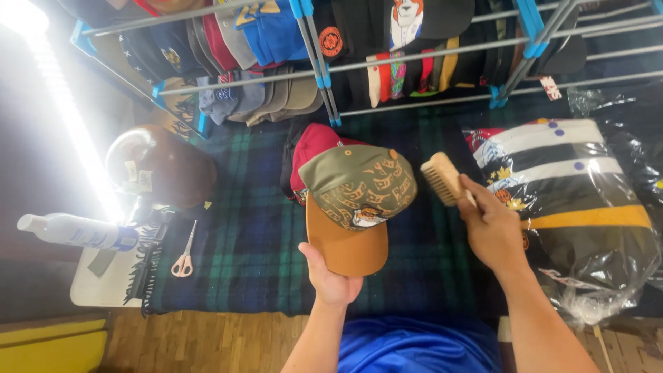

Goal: Cleaning baseball caps with a brush and organizing them on a storage rack.

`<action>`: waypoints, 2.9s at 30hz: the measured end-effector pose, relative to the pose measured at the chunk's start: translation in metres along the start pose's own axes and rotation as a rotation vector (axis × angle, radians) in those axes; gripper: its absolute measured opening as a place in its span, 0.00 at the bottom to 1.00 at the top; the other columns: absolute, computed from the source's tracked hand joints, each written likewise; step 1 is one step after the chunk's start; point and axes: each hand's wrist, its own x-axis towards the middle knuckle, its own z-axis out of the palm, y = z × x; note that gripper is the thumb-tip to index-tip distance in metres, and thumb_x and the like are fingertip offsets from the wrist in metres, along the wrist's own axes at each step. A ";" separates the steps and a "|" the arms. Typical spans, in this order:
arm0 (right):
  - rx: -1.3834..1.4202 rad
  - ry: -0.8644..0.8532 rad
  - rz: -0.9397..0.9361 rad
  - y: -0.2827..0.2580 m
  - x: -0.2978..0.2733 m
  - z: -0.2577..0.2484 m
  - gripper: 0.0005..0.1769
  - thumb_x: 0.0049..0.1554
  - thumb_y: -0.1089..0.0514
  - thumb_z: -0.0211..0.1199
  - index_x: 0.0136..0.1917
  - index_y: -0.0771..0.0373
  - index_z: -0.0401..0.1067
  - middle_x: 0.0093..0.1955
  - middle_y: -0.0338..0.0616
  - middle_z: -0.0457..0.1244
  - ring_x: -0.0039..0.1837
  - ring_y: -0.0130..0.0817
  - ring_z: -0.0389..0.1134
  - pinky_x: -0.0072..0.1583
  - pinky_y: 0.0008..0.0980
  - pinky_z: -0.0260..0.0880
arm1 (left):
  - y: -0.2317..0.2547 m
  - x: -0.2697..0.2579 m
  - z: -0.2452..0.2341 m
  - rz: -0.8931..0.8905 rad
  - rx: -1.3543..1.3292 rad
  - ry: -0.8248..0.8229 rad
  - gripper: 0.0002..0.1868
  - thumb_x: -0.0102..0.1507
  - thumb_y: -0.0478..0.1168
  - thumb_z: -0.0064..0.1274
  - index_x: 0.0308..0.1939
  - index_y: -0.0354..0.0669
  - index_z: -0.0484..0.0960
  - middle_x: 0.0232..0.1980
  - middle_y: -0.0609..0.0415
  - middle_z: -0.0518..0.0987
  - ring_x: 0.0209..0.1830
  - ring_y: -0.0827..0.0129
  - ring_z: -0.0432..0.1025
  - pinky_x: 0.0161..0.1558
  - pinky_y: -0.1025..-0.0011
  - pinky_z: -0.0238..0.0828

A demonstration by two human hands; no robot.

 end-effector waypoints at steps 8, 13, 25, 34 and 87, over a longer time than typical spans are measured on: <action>-0.012 -0.091 -0.341 -0.094 -0.003 -0.015 0.26 0.62 0.50 0.58 0.74 0.48 0.68 0.69 0.39 0.68 0.62 0.38 0.73 0.54 0.36 0.72 | -0.027 0.007 -0.054 -0.037 0.093 -0.318 0.45 0.68 0.70 0.39 0.78 0.43 0.57 0.71 0.45 0.70 0.70 0.52 0.66 0.67 0.52 0.67; 0.031 -0.330 0.169 -0.055 0.014 0.000 0.26 0.62 0.52 0.55 0.74 0.46 0.68 0.73 0.32 0.65 0.71 0.33 0.66 0.66 0.34 0.65 | -0.016 0.008 -0.055 0.041 0.054 -0.329 0.44 0.69 0.69 0.35 0.78 0.39 0.57 0.73 0.43 0.69 0.72 0.49 0.64 0.70 0.48 0.64; -0.501 -0.052 -0.676 -0.136 -0.012 -0.011 0.31 0.52 0.53 0.60 0.71 0.42 0.69 0.43 0.31 0.69 0.37 0.43 0.71 0.33 0.44 0.69 | -0.053 0.011 -0.107 -0.029 0.163 -0.307 0.43 0.70 0.67 0.38 0.79 0.41 0.56 0.76 0.46 0.65 0.75 0.54 0.60 0.73 0.55 0.59; 0.042 -0.241 0.149 -0.045 0.017 -0.002 0.26 0.64 0.49 0.51 0.75 0.48 0.65 0.71 0.37 0.65 0.68 0.41 0.67 0.67 0.40 0.63 | -0.008 0.018 -0.032 -0.032 -0.039 -0.207 0.41 0.69 0.68 0.37 0.76 0.45 0.63 0.71 0.44 0.71 0.69 0.48 0.66 0.65 0.45 0.66; -0.346 -0.228 -0.071 0.064 -0.078 0.083 0.41 0.54 0.56 0.66 0.78 0.53 0.58 0.65 0.52 0.64 0.67 0.54 0.64 0.60 0.52 0.74 | -0.013 0.032 -0.016 -0.354 -0.241 0.079 0.32 0.69 0.62 0.40 0.70 0.50 0.73 0.67 0.48 0.77 0.65 0.52 0.71 0.58 0.56 0.72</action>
